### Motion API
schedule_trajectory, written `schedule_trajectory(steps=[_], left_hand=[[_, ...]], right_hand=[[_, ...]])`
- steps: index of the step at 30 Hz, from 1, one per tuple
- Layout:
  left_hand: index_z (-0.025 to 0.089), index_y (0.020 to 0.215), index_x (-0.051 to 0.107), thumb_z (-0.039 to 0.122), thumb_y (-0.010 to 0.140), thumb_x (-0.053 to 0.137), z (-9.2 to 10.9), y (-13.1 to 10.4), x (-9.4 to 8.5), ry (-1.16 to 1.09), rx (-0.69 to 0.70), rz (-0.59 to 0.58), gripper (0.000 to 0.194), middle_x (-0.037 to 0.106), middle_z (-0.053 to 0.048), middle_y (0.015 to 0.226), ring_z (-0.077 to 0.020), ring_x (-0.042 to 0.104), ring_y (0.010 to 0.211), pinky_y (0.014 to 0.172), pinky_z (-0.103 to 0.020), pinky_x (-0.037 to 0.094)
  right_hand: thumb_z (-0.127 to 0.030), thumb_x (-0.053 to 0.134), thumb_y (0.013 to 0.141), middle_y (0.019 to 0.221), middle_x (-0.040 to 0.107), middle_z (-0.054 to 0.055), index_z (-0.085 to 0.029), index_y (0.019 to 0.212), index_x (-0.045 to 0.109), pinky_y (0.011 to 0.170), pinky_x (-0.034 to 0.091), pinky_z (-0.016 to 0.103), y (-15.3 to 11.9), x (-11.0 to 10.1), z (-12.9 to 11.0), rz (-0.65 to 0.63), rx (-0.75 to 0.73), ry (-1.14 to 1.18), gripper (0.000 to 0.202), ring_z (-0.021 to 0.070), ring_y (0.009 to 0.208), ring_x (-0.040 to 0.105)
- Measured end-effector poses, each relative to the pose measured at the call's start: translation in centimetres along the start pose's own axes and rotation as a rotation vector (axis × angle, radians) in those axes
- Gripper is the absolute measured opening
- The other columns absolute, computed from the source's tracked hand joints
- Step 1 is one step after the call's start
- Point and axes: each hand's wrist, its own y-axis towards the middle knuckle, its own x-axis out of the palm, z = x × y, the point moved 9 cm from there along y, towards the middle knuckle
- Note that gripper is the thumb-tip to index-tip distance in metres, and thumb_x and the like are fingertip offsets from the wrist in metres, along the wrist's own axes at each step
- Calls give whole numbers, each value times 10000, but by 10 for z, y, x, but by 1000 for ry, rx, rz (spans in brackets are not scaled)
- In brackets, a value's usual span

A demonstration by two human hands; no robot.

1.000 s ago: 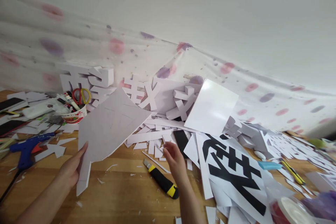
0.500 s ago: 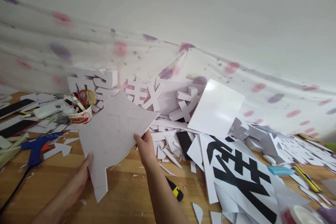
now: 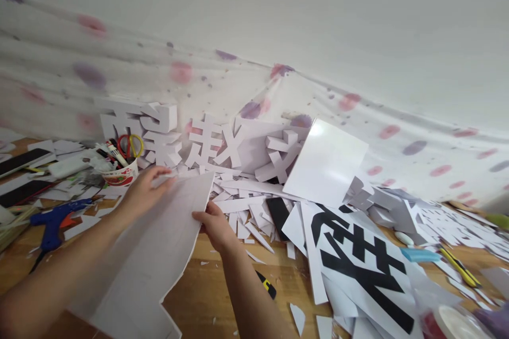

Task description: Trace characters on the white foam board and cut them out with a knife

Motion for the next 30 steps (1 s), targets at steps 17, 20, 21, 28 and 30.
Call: schedule_trajectory(steps=[17,20,21,28,30], left_hand=[[195,451,390,577,798,284,-31,23,63,235,-149,-306,527,425,-4,458,-153,450,519,527,-256,266],[195,445,386,577,789,293,-32,22,66,246,-157,-307,522,417,-3,458,-151,432,517,527,-259,255],[195,445,386,577,787,292,-32,21,68,246,-159,-310,521,417,-3,460,-151,430,518,528,-261,254],[200,458,344,620,767,278,-31,11,75,218,-172,-339,525,401,14,462,-155,438,529,544,-262,273],[202,461,340,625,763,280,-30,9,74,203,-171,-343,523,392,20,457,-153,431,524,537,-260,275]], right_hand=[[-267,650,640,937,565,50,-211,873,567,798,386,338,-98,-123,26,311,-40,-1322,254,226,908,509],[-264,638,646,964,553,68,-202,938,548,799,393,341,-116,-138,49,347,50,-1350,312,235,910,517],[-262,624,661,962,554,75,-197,937,544,806,393,348,-118,-141,53,365,56,-1351,295,240,913,518],[-267,493,788,949,558,76,-195,1026,436,724,442,316,-103,-116,37,413,-200,-1128,255,199,819,557],[-256,478,794,914,562,58,-200,1082,396,686,442,293,-97,-92,20,393,-358,-1062,305,180,774,552]])
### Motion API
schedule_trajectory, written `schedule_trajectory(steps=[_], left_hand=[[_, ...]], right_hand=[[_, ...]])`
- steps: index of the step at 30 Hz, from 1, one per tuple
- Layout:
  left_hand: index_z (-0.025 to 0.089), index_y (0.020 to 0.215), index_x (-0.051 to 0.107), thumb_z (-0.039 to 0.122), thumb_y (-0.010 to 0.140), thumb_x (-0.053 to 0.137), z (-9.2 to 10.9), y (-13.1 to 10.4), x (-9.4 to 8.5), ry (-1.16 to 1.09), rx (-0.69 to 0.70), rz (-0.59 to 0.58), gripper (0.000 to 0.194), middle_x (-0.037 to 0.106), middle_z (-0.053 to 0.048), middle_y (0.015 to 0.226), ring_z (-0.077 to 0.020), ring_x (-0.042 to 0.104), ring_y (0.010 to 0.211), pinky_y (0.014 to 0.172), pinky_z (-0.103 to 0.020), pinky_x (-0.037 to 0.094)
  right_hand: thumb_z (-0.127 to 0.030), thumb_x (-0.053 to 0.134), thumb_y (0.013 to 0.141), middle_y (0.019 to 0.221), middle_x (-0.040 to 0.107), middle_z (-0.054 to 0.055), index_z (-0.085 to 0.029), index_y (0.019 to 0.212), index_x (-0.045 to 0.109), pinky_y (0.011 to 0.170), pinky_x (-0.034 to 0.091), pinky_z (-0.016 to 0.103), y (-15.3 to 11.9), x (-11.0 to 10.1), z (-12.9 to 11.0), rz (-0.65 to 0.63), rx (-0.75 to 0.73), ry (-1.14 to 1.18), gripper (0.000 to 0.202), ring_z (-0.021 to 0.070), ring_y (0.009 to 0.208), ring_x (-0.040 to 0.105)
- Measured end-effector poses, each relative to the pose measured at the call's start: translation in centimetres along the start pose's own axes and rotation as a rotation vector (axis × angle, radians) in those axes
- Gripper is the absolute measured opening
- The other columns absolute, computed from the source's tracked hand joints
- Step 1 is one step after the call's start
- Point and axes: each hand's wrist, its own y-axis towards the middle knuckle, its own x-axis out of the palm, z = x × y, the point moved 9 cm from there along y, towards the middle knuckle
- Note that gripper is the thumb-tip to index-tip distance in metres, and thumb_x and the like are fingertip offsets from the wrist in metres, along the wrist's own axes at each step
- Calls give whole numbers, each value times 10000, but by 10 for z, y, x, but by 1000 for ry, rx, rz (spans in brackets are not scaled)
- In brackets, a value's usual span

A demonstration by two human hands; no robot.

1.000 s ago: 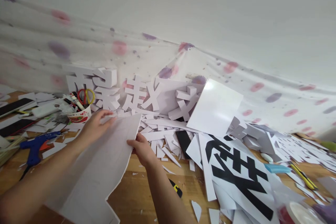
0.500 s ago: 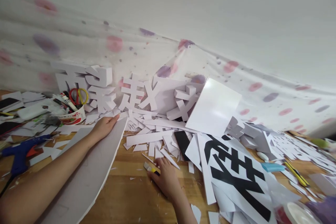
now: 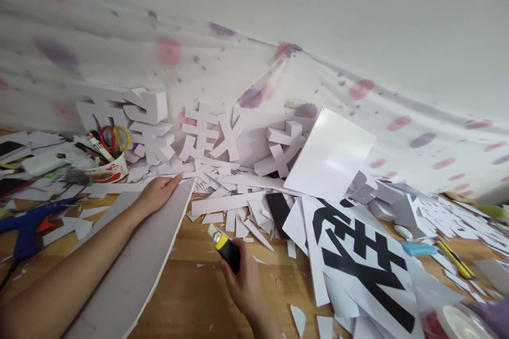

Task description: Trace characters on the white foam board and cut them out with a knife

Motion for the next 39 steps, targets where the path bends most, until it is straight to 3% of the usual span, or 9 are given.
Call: schedule_trajectory(steps=[3,5,9,16,25,39], left_hand=[[202,471,340,626,758,295,3,-5,0,-58,21,-12,515,379,29,456,-146,417,525,529,-254,274],[200,479,346,624,758,306,7,-8,1,-100,40,-21,509,368,34,455,-140,401,526,527,-252,272],[198,492,345,619,763,315,13,-13,-1,-146,75,-28,501,343,41,456,-129,374,520,515,-249,262],[198,478,341,600,766,323,15,-16,-4,-152,93,-19,496,330,43,444,-124,370,504,502,-247,260],[203,480,319,609,762,313,15,-18,-6,-150,77,-19,494,299,42,457,-124,354,503,506,-251,256],[201,493,331,617,774,301,13,-22,-11,-134,67,-21,502,353,36,469,-143,404,544,518,-249,266]], right_hand=[[-215,499,749,904,555,40,-207,1054,421,675,417,271,15,12,-48,-21,-172,54,316,162,764,528],[-163,482,685,792,536,7,-209,920,457,621,381,249,24,24,-74,-71,-249,63,241,145,695,499],[-156,449,583,689,495,-4,-204,771,442,566,315,241,36,39,-96,-75,-299,-15,194,147,645,456],[-196,425,594,607,475,-12,-209,676,401,523,269,236,37,42,-109,-77,-397,-59,87,137,565,432],[-206,403,549,584,473,-15,-212,650,388,522,260,245,40,42,-113,-82,-433,-70,102,136,540,428],[-186,418,596,593,487,-4,-211,668,415,534,284,243,44,44,-107,-10,-404,-89,77,147,569,449]])
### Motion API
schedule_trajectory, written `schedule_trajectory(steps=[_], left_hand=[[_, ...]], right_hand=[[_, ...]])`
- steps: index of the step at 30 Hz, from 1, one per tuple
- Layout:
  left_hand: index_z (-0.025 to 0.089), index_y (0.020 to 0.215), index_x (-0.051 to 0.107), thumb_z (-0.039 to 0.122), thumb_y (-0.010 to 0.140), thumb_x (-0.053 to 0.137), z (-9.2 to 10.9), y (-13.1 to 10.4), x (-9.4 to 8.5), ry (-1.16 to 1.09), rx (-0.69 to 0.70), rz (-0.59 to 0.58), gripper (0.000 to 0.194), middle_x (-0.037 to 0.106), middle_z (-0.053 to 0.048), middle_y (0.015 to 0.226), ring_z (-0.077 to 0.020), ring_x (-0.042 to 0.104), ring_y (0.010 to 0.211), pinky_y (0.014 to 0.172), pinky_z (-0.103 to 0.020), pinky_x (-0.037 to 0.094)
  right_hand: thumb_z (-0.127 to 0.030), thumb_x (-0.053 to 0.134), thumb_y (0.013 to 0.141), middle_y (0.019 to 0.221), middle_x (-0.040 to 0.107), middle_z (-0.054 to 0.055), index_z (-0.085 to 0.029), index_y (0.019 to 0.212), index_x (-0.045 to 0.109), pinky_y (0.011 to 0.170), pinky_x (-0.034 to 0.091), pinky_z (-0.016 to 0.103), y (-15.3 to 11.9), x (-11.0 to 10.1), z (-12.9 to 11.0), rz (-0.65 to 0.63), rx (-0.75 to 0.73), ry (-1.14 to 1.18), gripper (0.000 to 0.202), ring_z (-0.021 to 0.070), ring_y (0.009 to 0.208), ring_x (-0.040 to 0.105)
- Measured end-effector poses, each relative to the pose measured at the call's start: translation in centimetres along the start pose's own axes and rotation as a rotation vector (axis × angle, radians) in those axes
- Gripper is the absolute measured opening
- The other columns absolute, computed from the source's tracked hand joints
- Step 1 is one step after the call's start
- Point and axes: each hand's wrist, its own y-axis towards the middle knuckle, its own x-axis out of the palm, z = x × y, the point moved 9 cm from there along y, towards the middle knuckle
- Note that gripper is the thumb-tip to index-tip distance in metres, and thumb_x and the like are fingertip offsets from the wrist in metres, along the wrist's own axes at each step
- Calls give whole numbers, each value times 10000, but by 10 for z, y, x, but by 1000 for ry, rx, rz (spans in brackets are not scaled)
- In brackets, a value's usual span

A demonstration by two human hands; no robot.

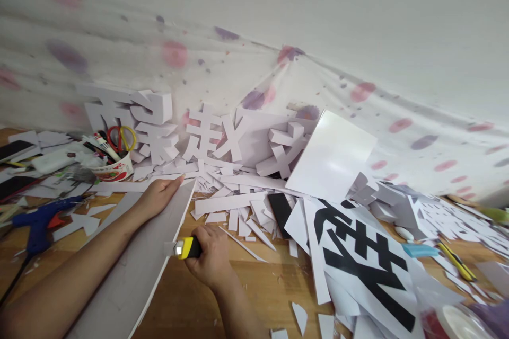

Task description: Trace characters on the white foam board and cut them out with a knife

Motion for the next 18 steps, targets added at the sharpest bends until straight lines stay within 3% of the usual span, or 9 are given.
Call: schedule_trajectory(steps=[11,18], left_hand=[[203,481,325,608,766,304,-7,1,-4,19,-30,22,496,353,32,464,-146,404,536,517,-254,260],[202,485,337,601,772,299,-8,-1,-2,22,-14,14,493,341,34,458,-143,391,524,517,-254,259]], right_hand=[[-194,429,609,582,481,-9,-208,664,432,528,283,236,5,-1,4,7,40,4,57,139,556,443],[-197,416,569,575,490,-11,-210,646,427,524,285,243,7,0,-10,-60,-52,22,79,136,538,443]])
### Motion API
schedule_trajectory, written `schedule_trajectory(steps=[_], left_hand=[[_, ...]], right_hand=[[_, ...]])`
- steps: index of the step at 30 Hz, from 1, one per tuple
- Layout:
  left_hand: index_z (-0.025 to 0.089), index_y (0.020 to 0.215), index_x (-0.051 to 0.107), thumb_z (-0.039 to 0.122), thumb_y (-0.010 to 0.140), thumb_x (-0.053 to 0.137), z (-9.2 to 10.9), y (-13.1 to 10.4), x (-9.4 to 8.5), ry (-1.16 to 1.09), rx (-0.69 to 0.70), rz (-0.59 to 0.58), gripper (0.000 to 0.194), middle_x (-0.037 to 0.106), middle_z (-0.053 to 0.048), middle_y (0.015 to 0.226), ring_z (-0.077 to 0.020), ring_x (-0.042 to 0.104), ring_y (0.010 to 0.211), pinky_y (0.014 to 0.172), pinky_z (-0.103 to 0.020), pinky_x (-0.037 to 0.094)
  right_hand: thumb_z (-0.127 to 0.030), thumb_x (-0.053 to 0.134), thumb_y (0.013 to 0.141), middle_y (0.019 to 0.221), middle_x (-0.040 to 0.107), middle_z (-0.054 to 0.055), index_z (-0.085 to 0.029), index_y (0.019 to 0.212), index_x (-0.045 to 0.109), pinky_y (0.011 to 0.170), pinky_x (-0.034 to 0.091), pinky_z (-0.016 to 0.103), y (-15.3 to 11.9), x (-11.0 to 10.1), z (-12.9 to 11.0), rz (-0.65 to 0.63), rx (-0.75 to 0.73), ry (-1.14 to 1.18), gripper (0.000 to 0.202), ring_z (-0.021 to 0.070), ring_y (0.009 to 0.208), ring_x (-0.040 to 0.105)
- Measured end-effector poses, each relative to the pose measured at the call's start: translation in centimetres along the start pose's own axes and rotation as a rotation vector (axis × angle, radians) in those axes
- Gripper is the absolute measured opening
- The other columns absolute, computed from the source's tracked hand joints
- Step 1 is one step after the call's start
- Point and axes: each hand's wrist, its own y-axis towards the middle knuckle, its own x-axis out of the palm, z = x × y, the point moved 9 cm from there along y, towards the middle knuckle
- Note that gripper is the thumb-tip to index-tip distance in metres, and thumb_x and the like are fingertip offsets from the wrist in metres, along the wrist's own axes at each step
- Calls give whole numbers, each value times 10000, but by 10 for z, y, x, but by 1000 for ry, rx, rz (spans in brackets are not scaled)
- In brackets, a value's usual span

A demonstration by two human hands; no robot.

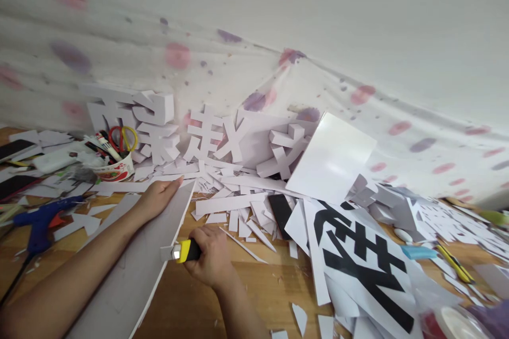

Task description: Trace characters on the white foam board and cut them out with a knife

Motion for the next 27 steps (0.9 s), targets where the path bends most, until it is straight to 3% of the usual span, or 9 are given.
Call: schedule_trajectory(steps=[21,27], left_hand=[[214,472,322,607,759,313,-2,-1,-4,-29,-35,0,487,297,40,470,-135,358,516,502,-245,253],[211,476,347,598,778,295,3,-2,-1,-6,10,-12,493,346,33,449,-152,405,512,507,-254,266]], right_hand=[[-188,440,631,592,500,-9,-203,678,460,530,296,234,-1,-2,18,92,82,-48,54,133,555,456],[-205,423,591,588,507,-7,-209,659,451,547,312,246,0,-3,3,27,3,-29,74,140,553,464]])
